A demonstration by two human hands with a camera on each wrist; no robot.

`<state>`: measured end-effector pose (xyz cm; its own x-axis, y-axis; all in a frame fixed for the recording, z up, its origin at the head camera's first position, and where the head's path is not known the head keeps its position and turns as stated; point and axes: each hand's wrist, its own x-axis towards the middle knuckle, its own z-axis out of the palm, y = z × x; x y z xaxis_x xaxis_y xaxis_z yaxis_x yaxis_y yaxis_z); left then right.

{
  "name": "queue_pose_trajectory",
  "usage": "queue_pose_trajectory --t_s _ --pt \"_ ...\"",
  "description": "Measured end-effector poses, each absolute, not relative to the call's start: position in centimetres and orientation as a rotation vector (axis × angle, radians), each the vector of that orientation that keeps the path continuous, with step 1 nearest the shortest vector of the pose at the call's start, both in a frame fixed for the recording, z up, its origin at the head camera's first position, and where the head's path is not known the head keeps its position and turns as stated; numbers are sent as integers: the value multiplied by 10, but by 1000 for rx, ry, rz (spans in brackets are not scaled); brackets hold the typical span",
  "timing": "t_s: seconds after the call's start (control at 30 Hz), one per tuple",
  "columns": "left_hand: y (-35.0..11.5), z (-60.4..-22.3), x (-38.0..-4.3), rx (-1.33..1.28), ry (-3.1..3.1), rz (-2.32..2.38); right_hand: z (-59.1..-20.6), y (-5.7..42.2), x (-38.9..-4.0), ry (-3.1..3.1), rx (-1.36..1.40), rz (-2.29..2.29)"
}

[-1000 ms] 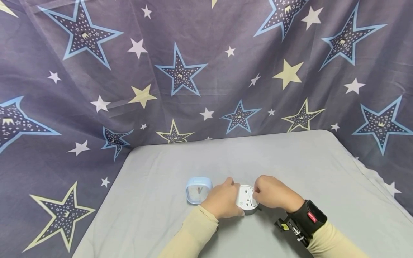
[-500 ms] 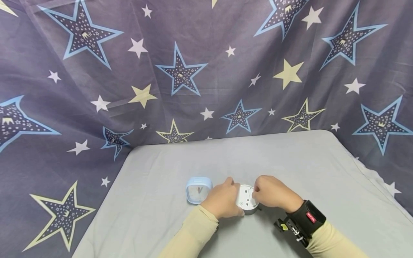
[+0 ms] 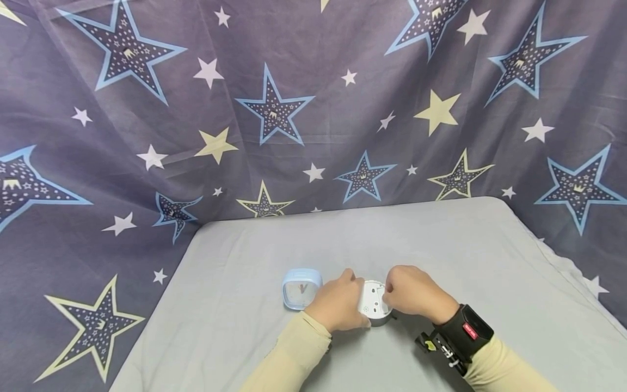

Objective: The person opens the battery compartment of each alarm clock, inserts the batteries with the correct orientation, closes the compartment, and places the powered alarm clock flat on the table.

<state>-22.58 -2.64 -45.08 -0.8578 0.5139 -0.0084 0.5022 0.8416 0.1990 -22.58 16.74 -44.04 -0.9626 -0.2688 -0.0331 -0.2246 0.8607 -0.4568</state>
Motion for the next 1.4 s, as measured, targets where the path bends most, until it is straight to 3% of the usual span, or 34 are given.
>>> queue_pose_trajectory --t_s 0.47,1.1,1.4 --pt "-27 -452 -226 845 2966 282 -444 172 -229 2973 -418 -670" --pt "-27 -453 -227 848 2968 277 -472 195 -258 2340 -412 -1344" --pt "-27 -454 -228 847 2961 278 -476 197 -262 2241 -401 -1403"
